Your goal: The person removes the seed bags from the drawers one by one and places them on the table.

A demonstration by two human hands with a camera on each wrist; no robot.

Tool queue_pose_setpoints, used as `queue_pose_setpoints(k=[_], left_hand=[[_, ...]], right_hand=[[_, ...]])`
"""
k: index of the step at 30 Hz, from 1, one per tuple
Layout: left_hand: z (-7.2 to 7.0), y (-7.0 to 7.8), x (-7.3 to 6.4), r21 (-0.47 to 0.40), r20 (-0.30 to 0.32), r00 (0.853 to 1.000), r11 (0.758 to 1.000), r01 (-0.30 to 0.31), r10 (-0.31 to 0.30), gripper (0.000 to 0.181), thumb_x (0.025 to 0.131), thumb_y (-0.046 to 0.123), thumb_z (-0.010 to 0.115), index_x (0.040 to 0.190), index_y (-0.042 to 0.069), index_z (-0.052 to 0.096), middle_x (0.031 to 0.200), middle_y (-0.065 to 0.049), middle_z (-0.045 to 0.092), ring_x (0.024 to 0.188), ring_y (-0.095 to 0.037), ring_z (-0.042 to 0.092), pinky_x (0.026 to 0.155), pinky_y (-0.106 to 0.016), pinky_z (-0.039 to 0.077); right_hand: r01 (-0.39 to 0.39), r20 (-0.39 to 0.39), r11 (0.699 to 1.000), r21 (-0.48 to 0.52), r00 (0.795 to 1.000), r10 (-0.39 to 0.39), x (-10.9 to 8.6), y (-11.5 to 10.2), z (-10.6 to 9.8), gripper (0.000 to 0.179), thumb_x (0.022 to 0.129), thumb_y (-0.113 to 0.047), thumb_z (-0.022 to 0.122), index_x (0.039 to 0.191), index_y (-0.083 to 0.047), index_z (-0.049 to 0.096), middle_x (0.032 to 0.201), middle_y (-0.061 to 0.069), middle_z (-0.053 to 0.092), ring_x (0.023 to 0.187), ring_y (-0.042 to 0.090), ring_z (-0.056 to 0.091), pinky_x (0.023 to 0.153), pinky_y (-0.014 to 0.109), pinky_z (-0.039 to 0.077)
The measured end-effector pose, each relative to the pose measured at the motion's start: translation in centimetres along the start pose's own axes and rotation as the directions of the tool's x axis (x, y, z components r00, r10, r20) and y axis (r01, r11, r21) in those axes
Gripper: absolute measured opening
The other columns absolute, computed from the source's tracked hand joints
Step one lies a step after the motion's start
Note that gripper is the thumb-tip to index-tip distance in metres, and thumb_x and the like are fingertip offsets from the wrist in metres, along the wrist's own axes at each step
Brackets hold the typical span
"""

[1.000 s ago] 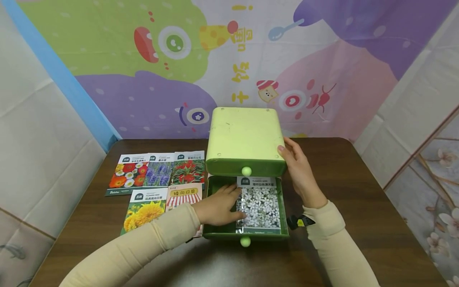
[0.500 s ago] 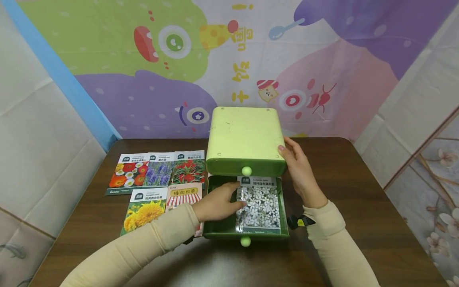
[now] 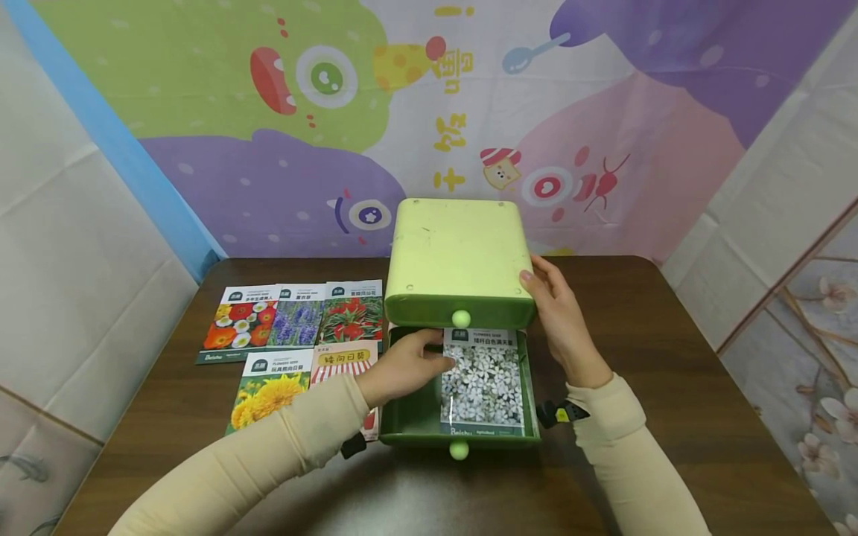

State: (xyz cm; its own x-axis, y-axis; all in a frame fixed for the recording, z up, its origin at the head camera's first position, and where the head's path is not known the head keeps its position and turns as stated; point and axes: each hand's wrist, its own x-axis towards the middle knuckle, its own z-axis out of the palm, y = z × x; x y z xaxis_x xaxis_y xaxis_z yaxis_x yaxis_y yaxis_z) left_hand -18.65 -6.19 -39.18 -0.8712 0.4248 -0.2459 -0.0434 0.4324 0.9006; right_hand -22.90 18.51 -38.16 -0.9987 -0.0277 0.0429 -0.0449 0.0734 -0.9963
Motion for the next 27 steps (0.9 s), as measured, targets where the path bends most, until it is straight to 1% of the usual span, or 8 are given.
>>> queue_pose_setpoints(k=[4, 7, 12, 15, 18, 19, 23, 27], left_hand=[[0.00, 0.00, 0.10, -0.005, -0.017, 1.000, 1.000, 0.022, -0.022, 0.062, 0.096, 0.020, 0.061, 0.150, 0.003, 0.036, 0.145, -0.018, 0.048, 0.124, -0.032, 0.057, 0.097, -0.046, 0.051], [-0.03, 0.07, 0.16, -0.013, -0.006, 0.999, 0.999, 0.041, -0.041, 0.064, 0.096, 0.020, 0.061, 0.151, 0.004, 0.033, 0.145, -0.018, 0.048, 0.126, -0.033, 0.054, 0.097, -0.046, 0.050], [0.04, 0.32, 0.16, -0.073, 0.049, 0.997, 0.995, 0.069, -0.066, 0.069, 0.095, 0.016, 0.061, 0.152, -0.003, 0.027, 0.144, -0.023, 0.046, 0.121, -0.032, 0.058, 0.100, -0.045, 0.050], [0.20, 0.48, 0.24, -0.095, 0.082, 0.994, 0.992, 0.086, -0.078, 0.070, 0.094, 0.013, 0.061, 0.150, -0.008, 0.025, 0.133, -0.023, 0.053, 0.109, -0.028, 0.064, 0.098, -0.041, 0.052], [0.41, 0.58, 0.38, -0.125, 0.108, 0.989, 0.986, 0.113, -0.100, 0.068, 0.094, 0.008, 0.061, 0.149, -0.012, 0.025, 0.123, -0.022, 0.058, 0.103, -0.026, 0.065, 0.095, -0.038, 0.054], [0.46, 0.60, 0.42, -0.135, 0.114, 0.988, 0.983, 0.121, -0.106, 0.067, 0.094, 0.007, 0.060, 0.148, -0.013, 0.025, 0.121, -0.023, 0.059, 0.103, -0.027, 0.065, 0.093, -0.038, 0.055], [0.55, 0.66, 0.57, -0.179, 0.127, 0.985, 0.973, 0.142, -0.121, 0.063, 0.095, 0.001, 0.057, 0.146, -0.016, 0.025, 0.126, -0.027, 0.056, 0.113, -0.036, 0.063, 0.091, -0.039, 0.057], [0.48, 0.59, 0.69, -0.170, 0.131, 0.984, 0.975, 0.140, -0.118, 0.059, 0.095, -0.001, 0.056, 0.145, -0.016, 0.029, 0.125, -0.027, 0.056, 0.113, -0.037, 0.063, 0.089, -0.038, 0.058]], right_hand=[[-0.003, 0.003, 1.000, -0.002, 1.000, 0.003, -0.02, -0.06, 0.01, 0.059, 0.102, -0.041, 0.049, 0.153, -0.019, 0.030, 0.150, 0.009, 0.039, 0.116, 0.011, 0.049, 0.091, 0.019, 0.046], [-0.003, 0.005, 1.000, 0.000, 1.000, 0.003, -0.02, -0.04, -0.01, 0.059, 0.102, -0.041, 0.049, 0.153, -0.019, 0.030, 0.150, 0.009, 0.040, 0.115, 0.011, 0.050, 0.091, 0.019, 0.046], [0.006, 0.011, 1.000, -0.001, 1.000, -0.006, 0.00, 0.05, -0.07, 0.061, 0.101, -0.042, 0.049, 0.154, -0.019, 0.029, 0.151, 0.009, 0.038, 0.114, 0.011, 0.050, 0.091, 0.020, 0.046], [0.005, 0.010, 1.000, -0.004, 1.000, -0.005, -0.03, 0.03, -0.09, 0.062, 0.101, -0.044, 0.049, 0.154, -0.020, 0.028, 0.151, 0.008, 0.038, 0.115, 0.012, 0.049, 0.091, 0.020, 0.045], [0.000, 0.010, 1.000, -0.002, 1.000, 0.000, -0.06, 0.01, -0.11, 0.062, 0.101, -0.045, 0.050, 0.154, -0.021, 0.028, 0.152, 0.007, 0.037, 0.118, 0.014, 0.048, 0.093, 0.022, 0.044], [-0.002, 0.011, 1.000, -0.002, 1.000, 0.002, -0.08, 0.01, -0.12, 0.062, 0.101, -0.045, 0.049, 0.154, -0.021, 0.028, 0.152, 0.007, 0.037, 0.119, 0.014, 0.048, 0.095, 0.023, 0.044], [-0.006, 0.013, 1.000, 0.000, 1.000, 0.006, -0.10, 0.00, -0.10, 0.062, 0.101, -0.044, 0.049, 0.154, -0.022, 0.027, 0.153, 0.007, 0.036, 0.122, 0.015, 0.046, 0.098, 0.027, 0.041], [-0.005, 0.010, 1.000, -0.002, 1.000, 0.005, -0.08, 0.00, -0.09, 0.062, 0.101, -0.044, 0.049, 0.154, -0.021, 0.028, 0.153, 0.007, 0.037, 0.121, 0.015, 0.046, 0.100, 0.029, 0.041]])
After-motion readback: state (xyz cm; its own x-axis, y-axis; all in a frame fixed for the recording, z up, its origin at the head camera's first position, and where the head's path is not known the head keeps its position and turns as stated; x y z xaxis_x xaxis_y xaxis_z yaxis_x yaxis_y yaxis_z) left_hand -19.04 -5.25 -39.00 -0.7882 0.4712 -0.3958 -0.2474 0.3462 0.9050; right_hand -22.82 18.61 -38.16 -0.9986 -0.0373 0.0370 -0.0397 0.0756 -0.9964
